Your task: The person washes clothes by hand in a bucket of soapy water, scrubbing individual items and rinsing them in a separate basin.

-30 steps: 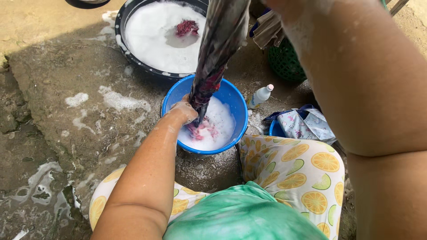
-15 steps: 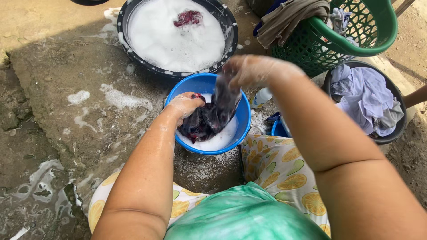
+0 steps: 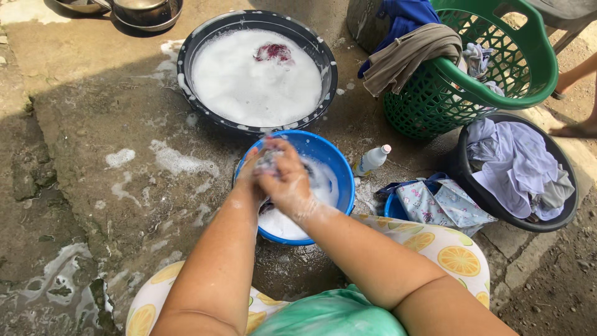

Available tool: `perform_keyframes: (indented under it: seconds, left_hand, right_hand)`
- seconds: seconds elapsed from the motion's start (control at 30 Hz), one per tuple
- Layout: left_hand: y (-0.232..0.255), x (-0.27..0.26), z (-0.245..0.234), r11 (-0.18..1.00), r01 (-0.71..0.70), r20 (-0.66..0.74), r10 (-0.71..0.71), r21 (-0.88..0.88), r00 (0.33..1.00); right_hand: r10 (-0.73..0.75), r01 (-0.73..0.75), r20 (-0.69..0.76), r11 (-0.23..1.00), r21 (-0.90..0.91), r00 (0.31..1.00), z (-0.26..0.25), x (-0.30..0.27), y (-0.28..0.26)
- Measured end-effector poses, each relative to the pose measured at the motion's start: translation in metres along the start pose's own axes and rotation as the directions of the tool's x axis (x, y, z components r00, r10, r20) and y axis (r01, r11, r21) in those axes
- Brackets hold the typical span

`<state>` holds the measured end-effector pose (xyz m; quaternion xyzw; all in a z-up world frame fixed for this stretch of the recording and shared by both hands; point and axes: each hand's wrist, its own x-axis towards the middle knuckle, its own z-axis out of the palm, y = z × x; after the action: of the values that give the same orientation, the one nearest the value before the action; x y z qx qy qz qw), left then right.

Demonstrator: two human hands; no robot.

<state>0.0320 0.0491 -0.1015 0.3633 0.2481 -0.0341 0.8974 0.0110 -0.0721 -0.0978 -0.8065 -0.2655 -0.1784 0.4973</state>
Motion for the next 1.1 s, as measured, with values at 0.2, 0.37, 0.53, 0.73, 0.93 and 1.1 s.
perform_keyframes:
  seconds: [0.2,0.37,0.53,0.73,0.93,1.1]
  left_hand:
    - [-0.015,-0.004,0.025,0.978,0.109,-0.225,-0.067,0.179,0.972]
    - [-0.017,-0.006,0.023,0.999,0.044,-0.157,-0.038,0.031,0.987]
    - [-0.006,-0.021,0.032,0.965,0.156,-0.188,-0.117,0.212,0.975]
    - [0.051,-0.029,0.013,0.784,0.142,-0.323,0.077,0.604,0.943]
    - [0.063,-0.02,-0.016,0.71,-0.139,-0.098,0.283,0.691,0.954]
    - [0.054,-0.02,-0.008,0.776,-0.071,-0.091,0.162,0.626,0.983]
  right_hand:
    - [0.636,-0.695,0.279,0.672,0.258,0.719,-0.013,0.044,0.001]
    - [0.526,-0.539,0.181,0.841,0.032,0.831,-0.006,0.033,0.002]
    - [0.603,-0.633,0.299,0.774,0.005,0.74,-0.017,0.018,-0.022]
    - [0.703,-0.59,0.126,0.668,-0.454,0.7,-0.087,0.041,0.091]
    - [0.901,-0.842,0.156,0.301,0.449,0.405,-0.136,0.053,0.117]
    - [0.729,-0.733,0.082,0.68,0.024,0.679,-0.126,0.062,0.091]
